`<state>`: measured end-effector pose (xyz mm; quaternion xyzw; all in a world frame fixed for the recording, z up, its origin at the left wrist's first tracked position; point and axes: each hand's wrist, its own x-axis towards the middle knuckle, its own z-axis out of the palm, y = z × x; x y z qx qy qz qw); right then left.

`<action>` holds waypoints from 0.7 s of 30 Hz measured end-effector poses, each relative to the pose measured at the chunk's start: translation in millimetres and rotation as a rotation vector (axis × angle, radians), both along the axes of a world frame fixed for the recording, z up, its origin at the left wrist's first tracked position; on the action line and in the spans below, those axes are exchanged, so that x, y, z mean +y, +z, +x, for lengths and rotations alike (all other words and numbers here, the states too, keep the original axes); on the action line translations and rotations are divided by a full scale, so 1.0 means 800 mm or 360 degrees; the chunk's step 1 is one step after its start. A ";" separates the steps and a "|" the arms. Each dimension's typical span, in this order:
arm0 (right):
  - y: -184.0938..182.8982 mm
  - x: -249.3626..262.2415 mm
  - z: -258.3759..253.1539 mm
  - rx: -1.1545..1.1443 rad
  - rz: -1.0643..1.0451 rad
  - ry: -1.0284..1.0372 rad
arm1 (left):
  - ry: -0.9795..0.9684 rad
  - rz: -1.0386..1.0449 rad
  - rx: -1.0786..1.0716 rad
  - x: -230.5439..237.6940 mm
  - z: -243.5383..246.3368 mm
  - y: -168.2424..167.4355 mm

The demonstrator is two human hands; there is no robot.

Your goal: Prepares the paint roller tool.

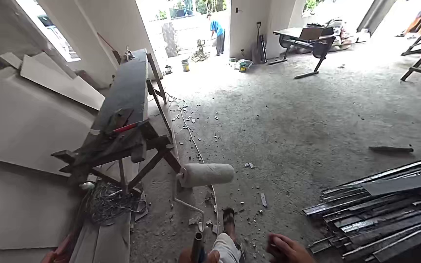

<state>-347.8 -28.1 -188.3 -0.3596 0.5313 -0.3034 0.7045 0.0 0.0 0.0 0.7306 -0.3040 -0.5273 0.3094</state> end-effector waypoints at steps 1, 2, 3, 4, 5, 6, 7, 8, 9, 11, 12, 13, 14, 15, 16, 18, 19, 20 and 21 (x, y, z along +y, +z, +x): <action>0.017 -0.054 0.031 -0.0173 0.0013 0.0020 | -0.0070 -0.0431 0.0175 -0.018 -0.001 -0.073; 0.031 -0.107 0.061 -0.0332 0.0031 0.0058 | -0.0160 -0.0552 0.0252 -0.057 -0.005 -0.110; 0.041 -0.159 0.086 -0.0480 0.0045 0.0101 | -0.0196 -0.0542 0.0264 -0.104 -0.006 -0.123; 0.050 -0.211 0.107 -0.0616 0.0055 0.0134 | -0.0198 -0.0507 0.0264 -0.154 -0.005 -0.126; 0.056 -0.261 0.124 -0.0740 0.0056 0.0161 | -0.0188 -0.0489 0.0270 -0.206 -0.001 -0.126; 0.061 -0.308 0.138 -0.0849 0.0055 0.0183 | -0.0188 -0.0489 0.0293 -0.257 0.004 -0.123; 0.067 -0.354 0.150 -0.0950 0.0061 0.0197 | -0.0203 -0.0492 0.0327 -0.308 0.012 -0.119; 0.075 -0.402 0.157 -0.1035 0.0067 0.0217 | -0.0230 -0.0504 0.0380 -0.363 0.019 -0.113; 0.083 -0.452 0.162 -0.1104 0.0061 0.0253 | -0.0254 -0.0514 0.0438 -0.416 0.024 -0.106; 0.096 -0.543 0.167 -0.1184 0.0003 0.0352 | -0.0292 -0.0502 0.0537 -0.510 0.032 -0.087; 0.103 -0.589 0.171 -0.1184 -0.0051 0.0416 | -0.0301 -0.0492 0.0559 -0.555 0.035 -0.076; 0.108 -0.634 0.175 -0.1164 -0.0108 0.0482 | -0.0299 -0.0483 0.0561 -0.597 0.037 -0.066; 0.112 -0.676 0.180 -0.1146 -0.0131 0.0519 | -0.0294 -0.0471 0.0550 -0.637 0.039 -0.057; 0.115 -0.719 0.187 -0.1135 -0.0126 0.0527 | -0.0297 -0.0467 0.0522 -0.676 0.042 -0.049; 0.117 -0.761 0.195 -0.1135 -0.0099 0.0516 | -0.0292 -0.0464 0.0499 -0.715 0.044 -0.044; 0.114 -0.846 0.211 -0.1163 -0.0048 0.0542 | -0.0253 -0.0456 0.0469 -0.791 0.049 -0.041; 0.112 -0.890 0.219 -0.1185 -0.0025 0.0568 | -0.0209 -0.0449 0.0450 -0.829 0.052 -0.044; 0.111 -0.934 0.227 -0.1210 0.0003 0.0595 | -0.0163 -0.0435 0.0418 -0.867 0.056 -0.047; 0.107 -0.980 0.234 -0.1242 0.0035 0.0630 | -0.0113 -0.0422 0.0379 -0.906 0.060 -0.052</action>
